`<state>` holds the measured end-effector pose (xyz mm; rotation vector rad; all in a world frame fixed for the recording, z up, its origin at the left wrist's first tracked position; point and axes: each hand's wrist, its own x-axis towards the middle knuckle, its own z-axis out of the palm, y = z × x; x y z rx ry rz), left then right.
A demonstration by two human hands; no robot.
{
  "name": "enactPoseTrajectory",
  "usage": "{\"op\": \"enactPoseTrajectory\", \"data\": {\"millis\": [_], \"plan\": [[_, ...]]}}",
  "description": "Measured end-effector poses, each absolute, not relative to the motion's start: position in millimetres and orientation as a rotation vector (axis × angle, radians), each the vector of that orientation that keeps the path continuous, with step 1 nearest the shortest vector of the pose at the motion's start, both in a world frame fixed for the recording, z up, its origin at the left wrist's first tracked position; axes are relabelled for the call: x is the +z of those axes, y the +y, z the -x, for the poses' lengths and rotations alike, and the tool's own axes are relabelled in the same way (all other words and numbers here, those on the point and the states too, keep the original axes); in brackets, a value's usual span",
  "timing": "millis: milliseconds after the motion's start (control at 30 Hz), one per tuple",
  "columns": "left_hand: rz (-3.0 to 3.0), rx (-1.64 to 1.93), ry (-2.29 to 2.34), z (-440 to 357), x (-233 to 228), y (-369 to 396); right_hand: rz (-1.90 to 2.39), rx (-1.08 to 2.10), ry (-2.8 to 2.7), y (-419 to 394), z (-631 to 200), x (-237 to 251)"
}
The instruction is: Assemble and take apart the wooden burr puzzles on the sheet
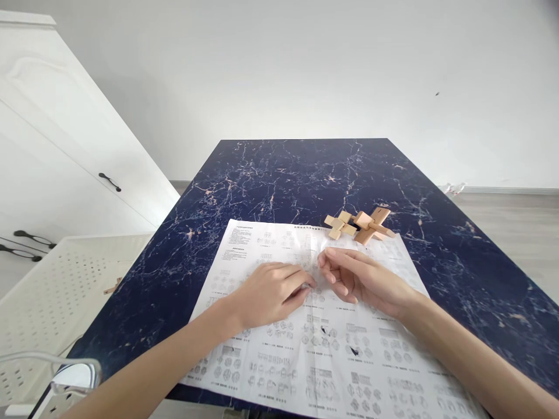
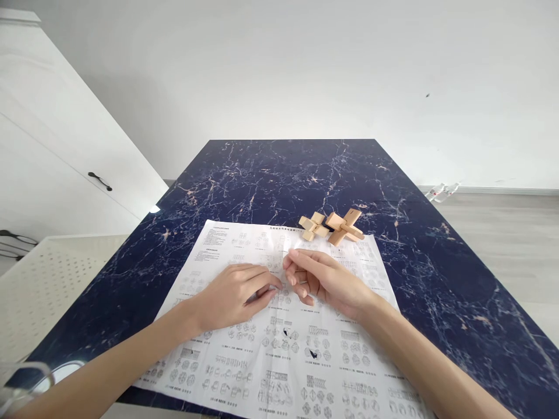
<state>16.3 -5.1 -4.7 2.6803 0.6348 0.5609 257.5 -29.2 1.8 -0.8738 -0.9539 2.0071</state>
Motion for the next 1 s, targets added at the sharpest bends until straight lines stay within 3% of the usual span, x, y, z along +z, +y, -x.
{"op": "enactPoseTrajectory", "data": {"millis": [433, 733, 1000], "plan": [[-2.664, 0.553, 0.627, -15.9, -5.4, -4.4, 0.761, 2.007, -0.775, -24.4, -262.1, 0.3], [-2.665, 0.560, 0.624, -15.4, -5.8, -4.5, 0.693, 1.705, -0.529, -22.7, -267.0, 8.6], [-2.658, 0.575, 0.606, -15.2, -6.6, -4.3, 0.558, 1.697, -0.381, -18.8, -282.2, -7.3]]}}
